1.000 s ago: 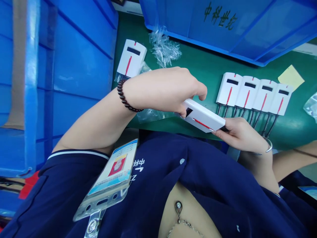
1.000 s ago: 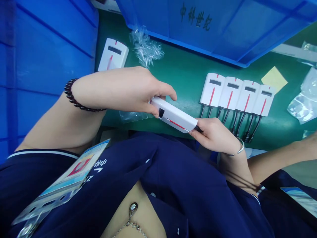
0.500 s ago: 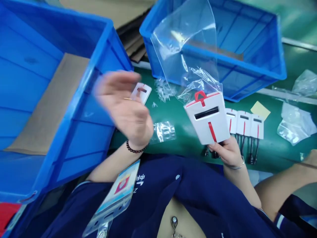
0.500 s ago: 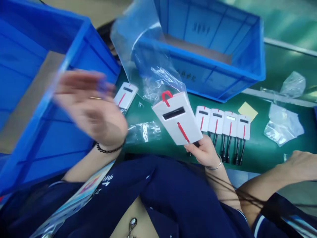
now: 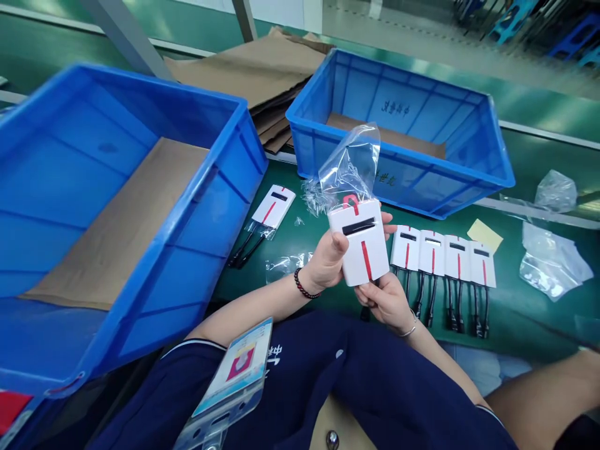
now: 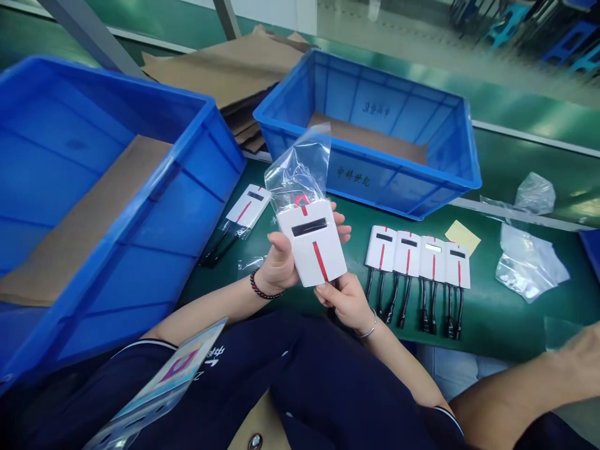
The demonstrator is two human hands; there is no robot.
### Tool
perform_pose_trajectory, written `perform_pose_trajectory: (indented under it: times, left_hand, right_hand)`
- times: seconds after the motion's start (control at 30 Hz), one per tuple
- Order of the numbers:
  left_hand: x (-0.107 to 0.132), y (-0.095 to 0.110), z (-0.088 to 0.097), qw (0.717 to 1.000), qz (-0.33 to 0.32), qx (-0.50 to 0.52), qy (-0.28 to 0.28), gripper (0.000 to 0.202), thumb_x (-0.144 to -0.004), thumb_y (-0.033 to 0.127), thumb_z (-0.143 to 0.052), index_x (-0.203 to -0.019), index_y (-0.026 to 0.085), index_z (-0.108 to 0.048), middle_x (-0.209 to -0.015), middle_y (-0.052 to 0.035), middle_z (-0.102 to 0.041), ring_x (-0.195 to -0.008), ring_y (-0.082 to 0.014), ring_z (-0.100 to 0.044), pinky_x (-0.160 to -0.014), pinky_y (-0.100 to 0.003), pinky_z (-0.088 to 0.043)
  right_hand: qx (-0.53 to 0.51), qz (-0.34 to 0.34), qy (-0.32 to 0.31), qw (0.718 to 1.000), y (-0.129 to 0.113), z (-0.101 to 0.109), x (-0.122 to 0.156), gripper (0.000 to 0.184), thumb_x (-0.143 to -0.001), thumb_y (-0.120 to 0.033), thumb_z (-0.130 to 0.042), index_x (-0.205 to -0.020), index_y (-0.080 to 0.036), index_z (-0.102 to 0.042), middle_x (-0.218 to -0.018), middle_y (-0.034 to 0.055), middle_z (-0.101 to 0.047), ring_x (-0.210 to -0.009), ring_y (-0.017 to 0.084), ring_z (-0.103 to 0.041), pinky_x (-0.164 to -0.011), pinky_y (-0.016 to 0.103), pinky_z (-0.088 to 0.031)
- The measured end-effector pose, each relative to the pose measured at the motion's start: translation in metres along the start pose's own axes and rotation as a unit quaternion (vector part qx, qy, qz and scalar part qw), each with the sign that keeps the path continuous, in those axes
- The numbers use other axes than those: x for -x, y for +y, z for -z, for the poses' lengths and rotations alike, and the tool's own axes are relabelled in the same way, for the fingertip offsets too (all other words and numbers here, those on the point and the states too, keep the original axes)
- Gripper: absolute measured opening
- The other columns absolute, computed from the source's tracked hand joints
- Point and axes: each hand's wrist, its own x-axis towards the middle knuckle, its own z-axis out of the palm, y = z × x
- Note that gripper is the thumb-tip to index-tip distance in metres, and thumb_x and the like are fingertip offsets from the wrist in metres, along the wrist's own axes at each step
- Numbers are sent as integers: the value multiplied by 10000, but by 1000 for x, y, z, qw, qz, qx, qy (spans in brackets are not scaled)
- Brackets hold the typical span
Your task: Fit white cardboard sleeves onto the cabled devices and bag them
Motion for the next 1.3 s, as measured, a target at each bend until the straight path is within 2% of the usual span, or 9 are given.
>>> perform_pose_trajectory:
  times: [0.17, 0.3, 0.4, 0.53, 0.7, 0.83, 1.07, 1.2, 1.3]
  left_hand:
    - [-5, 29, 10, 999, 22, -45, -11, 1209, -521, 1056, -374, -1389, 221, -489, -1521, -150, -489, -1450, -361, -404, -1134, -470, -451]
    - [-19, 45, 15, 999, 32, -6, 18, 1159, -596, 1016, -408, -1384, 170, -491, -1437, -179, -566, -1375, -356, -505, -1101, -472, -486]
    - [-22, 37, 14, 998, -7, 56, 34, 1035, -646, 929, -550, -1318, 141, -542, -1386, -180, -607, -1299, -364, -577, -1114, -478, -469]
    - [-14, 21, 10, 994, -33, 99, 26, 933, -630, 810, -720, -1301, 181, -565, -1357, -139, -631, -1260, -341, -610, -1142, -473, -433]
    - [-1, 6, 9, 994, 12, 107, -12, 816, -663, 667, -809, -1292, 196, -590, -1187, -120, -688, -1134, -318, -674, -1040, -438, -509]
    - [6, -3, 11, 993, 23, 98, -69, 730, -695, 594, -818, -1273, 192, -623, -1149, -115, -674, -1116, -306, -673, -993, -414, -541]
    - [17, -22, 16, 993, 67, 8, -98, 830, -662, 593, -839, -1352, 224, -559, -1189, -146, -680, -1140, -339, -657, -927, -439, -560]
    - [13, -12, 25, 983, 101, -41, -149, 923, -571, 591, -893, -1346, 201, -577, -1246, -183, -673, -1156, -375, -651, -910, -473, -567]
    - [2, 8, 28, 996, 42, -12, -72, 962, -491, 723, -857, -1267, 204, -626, -1326, -175, -643, -1249, -388, -598, -977, -482, -549]
  right_hand:
    - [11, 5, -29, 1000, -2, 2, -1, 362, -874, -467, -693, -708, -167, -574, -557, -38, -442, -497, 78, -319, -481, 252, -252]
    - [-5, 2, -54, 999, -1, 0, -3, 318, -915, -398, -663, -726, -163, -564, -567, -42, -438, -493, 68, -310, -475, 243, -245]
    - [-21, 1, -52, 998, 3, -4, -3, 320, -932, -409, -638, -741, -169, -545, -570, -49, -422, -484, 62, -285, -463, 239, -237]
    - [-34, 0, -48, 998, 7, -8, -2, 343, -925, -420, -648, -717, -169, -541, -568, -48, -416, -486, 60, -275, -462, 240, -223]
    - [-45, 7, -31, 998, 5, -10, -5, 387, -892, -474, -673, -689, -177, -532, -560, -46, -409, -482, 63, -268, -455, 243, -218]
    - [-48, 13, -14, 999, 1, -12, -7, 376, -870, -477, -699, -700, -177, -548, -548, -48, -426, -468, 60, -287, -446, 232, -237]
    - [-33, 8, 39, 999, 1, -15, -9, 459, -809, -572, -724, -648, -180, -551, -508, -37, -473, -421, 53, -284, -410, 228, -239]
    - [-11, 12, 62, 998, 1, -8, -8, 433, -819, -530, -733, -620, -179, -577, -504, -24, -496, -440, 72, -360, -435, 238, -283]
    - [9, -5, 50, 999, -1, -7, -8, 391, -839, -459, -735, -620, -161, -609, -539, 2, -560, -452, 71, -403, -442, 236, -299]
